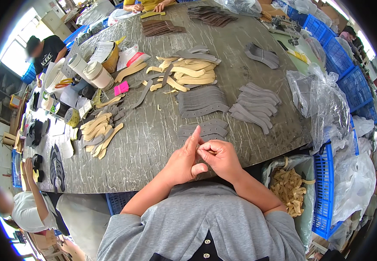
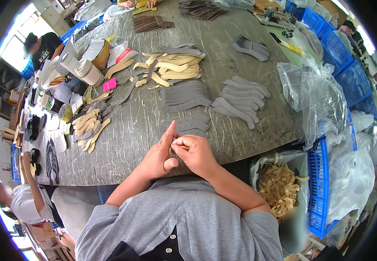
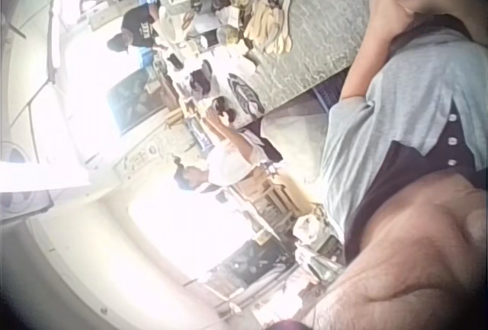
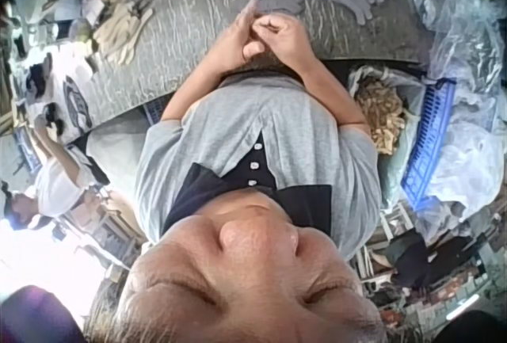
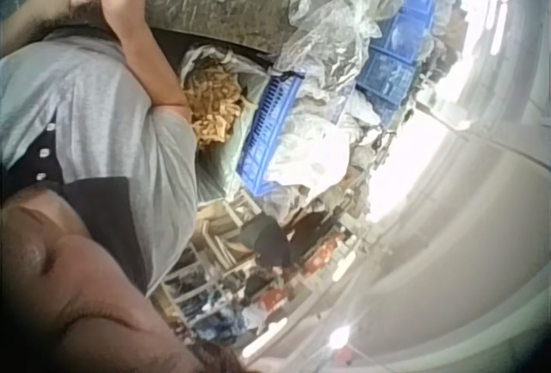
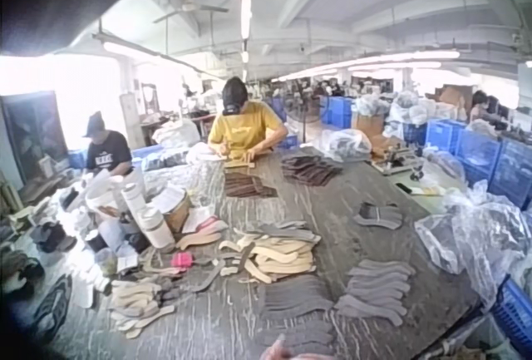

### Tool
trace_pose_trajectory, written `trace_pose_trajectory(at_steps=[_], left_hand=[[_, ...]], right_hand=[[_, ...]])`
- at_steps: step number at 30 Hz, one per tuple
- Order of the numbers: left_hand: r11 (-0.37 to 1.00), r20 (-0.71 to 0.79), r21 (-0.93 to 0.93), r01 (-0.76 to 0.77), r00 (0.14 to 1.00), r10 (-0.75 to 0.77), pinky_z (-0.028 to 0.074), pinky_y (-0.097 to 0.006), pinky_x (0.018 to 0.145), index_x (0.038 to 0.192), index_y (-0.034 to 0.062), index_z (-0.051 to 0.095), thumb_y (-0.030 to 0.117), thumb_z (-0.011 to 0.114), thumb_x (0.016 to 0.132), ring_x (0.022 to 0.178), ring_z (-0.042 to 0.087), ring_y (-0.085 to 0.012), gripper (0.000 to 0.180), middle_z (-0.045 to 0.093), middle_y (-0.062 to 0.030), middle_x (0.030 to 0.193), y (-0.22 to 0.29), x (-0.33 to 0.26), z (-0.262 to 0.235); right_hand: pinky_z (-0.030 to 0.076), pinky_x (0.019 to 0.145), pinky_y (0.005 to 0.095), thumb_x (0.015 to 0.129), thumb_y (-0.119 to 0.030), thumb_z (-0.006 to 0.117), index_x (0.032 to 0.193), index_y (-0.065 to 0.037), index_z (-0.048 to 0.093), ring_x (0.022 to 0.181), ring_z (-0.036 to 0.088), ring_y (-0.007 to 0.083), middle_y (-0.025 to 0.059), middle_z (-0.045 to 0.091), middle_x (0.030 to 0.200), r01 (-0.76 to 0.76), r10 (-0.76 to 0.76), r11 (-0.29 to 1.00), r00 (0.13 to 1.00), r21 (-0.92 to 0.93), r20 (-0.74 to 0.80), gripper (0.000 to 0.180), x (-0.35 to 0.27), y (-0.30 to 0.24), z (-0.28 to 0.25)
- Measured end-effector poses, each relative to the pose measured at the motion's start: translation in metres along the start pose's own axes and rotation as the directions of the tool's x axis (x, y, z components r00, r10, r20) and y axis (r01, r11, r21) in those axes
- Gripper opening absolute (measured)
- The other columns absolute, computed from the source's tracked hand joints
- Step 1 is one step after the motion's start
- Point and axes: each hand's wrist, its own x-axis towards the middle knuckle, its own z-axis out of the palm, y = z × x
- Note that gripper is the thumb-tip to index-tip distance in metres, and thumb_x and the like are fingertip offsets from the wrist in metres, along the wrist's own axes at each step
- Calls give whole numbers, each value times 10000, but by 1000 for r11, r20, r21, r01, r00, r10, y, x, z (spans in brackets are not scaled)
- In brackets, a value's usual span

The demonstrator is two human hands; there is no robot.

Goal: The person inserts small beige plastic pieces into pre-punched holes on grey curved shoe components. They pick up a grey piece, align a beige insert, and press it into place, repeating this process for multiple units on a cluttered workbench.

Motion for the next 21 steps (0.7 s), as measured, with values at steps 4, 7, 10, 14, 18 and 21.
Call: trace_pose_trajectory(at_steps=[4,7,10,14,18,21], left_hand=[[897,-17,442,16,1000,-9,543,-421,770,1508,-75,72,796,579,655,992,617,-374,1320,537,-205,1177,17,1,-5],[865,-8,502,-9,1000,14,551,-399,752,1492,-107,84,788,584,650,990,617,-360,1327,539,-197,1156,17,1,-5],[849,-5,528,7,1000,-5,553,-395,749,1485,-120,91,787,581,651,985,618,-355,1326,540,-201,1142,21,2,-6],[823,-10,568,19,1000,-16,553,-400,749,1487,-114,92,791,583,646,975,618,-363,1329,540,-206,1138,22,3,-5],[892,13,452,23,999,-32,551,-395,761,1499,-89,107,799,568,658,1013,618,-368,1307,538,-215,1183,18,2,-6],[978,9,207,-22,1000,20,548,-383,775,1519,-42,121,767,567,731,1042,619,-357,1214,539,-215,1214,12,0,-5]], right_hand=[[489,636,267,864,-27,667,871,35,669,721,616,129,77,663,800,-28,28,998,1000,-49,11,62,-1,4,-1],[495,630,247,882,-25,667,872,42,671,732,614,90,58,665,810,-122,124,991,992,-50,31,68,-1,1,-2],[496,627,245,883,-21,667,871,42,674,732,612,80,53,668,814,-133,133,991,990,-5,37,64,0,3,-2],[495,627,239,884,-21,661,862,42,672,726,606,70,48,669,818,-162,161,987,986,6,42,68,0,6,-2],[490,623,237,882,-19,650,867,41,671,713,599,71,43,665,821,-211,209,973,978,98,29,65,1,5,0],[487,631,245,887,-13,624,870,28,650,704,590,84,47,658,835,-283,272,913,959,294,77,52,1,6,1]])
